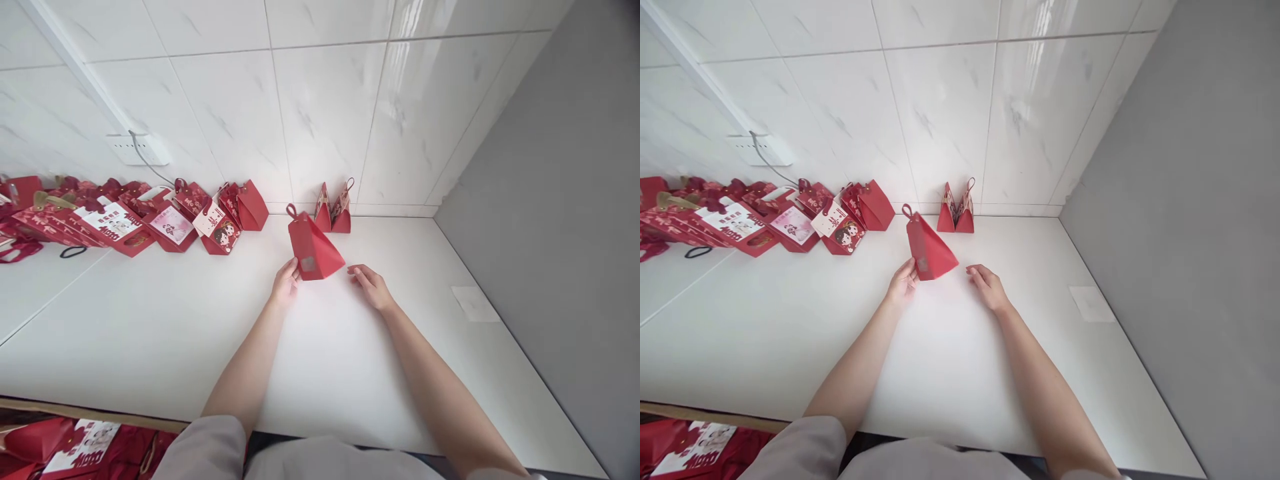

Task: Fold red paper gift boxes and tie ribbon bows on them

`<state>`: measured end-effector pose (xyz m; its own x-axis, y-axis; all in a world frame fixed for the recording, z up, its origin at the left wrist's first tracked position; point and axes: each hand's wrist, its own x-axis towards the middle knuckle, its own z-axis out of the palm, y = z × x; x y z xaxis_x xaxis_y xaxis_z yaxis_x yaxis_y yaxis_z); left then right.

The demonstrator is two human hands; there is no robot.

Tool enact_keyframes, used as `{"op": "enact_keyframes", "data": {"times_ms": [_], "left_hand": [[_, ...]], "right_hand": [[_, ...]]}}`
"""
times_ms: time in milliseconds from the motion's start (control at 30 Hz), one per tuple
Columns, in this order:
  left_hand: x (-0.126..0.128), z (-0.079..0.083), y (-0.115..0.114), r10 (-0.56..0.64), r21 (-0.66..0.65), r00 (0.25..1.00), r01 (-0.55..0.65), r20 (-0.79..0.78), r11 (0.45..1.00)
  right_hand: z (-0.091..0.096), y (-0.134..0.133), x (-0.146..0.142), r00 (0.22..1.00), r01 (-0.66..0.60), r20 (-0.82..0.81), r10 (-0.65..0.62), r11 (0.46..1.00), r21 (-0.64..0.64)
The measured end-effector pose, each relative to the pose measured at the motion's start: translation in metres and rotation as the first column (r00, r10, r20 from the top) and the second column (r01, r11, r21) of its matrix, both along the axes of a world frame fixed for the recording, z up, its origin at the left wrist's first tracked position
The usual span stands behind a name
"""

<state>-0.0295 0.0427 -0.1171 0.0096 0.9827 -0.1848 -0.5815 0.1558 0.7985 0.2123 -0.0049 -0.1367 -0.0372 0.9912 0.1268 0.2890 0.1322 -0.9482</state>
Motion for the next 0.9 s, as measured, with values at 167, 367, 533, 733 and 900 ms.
{"op": "enact_keyframes", "data": {"times_ms": [167, 367, 533, 733, 900], "left_hand": [[-0.005, 0.002, 0.007, 0.123, -0.109, 0.978, -0.106, 0.171, 0.988], [-0.007, 0.005, 0.003, 0.148, -0.168, 0.956, -0.107, 0.252, 0.980], [-0.013, 0.009, -0.007, 0.120, -0.129, 0.922, -0.077, 0.369, 0.989], [-0.014, 0.015, -0.005, 0.082, 0.190, 0.879, 0.009, -0.469, 0.982], [-0.029, 0.014, 0.000, 0.347, 0.377, 0.639, -0.096, -0.687, 0.921]], "right_hand": [[0.001, 0.000, -0.001, 1.000, -0.024, -0.009, 0.023, 0.999, -0.039], [0.002, 0.000, -0.001, 1.000, -0.024, 0.010, 0.025, 0.995, -0.092], [0.001, 0.002, -0.003, 1.000, -0.007, 0.012, 0.008, 0.996, -0.094], [0.001, 0.004, -0.003, 1.000, -0.008, 0.012, 0.009, 0.994, -0.108], [0.000, 0.007, -0.002, 1.000, 0.024, -0.001, -0.024, 0.994, -0.105]]}}
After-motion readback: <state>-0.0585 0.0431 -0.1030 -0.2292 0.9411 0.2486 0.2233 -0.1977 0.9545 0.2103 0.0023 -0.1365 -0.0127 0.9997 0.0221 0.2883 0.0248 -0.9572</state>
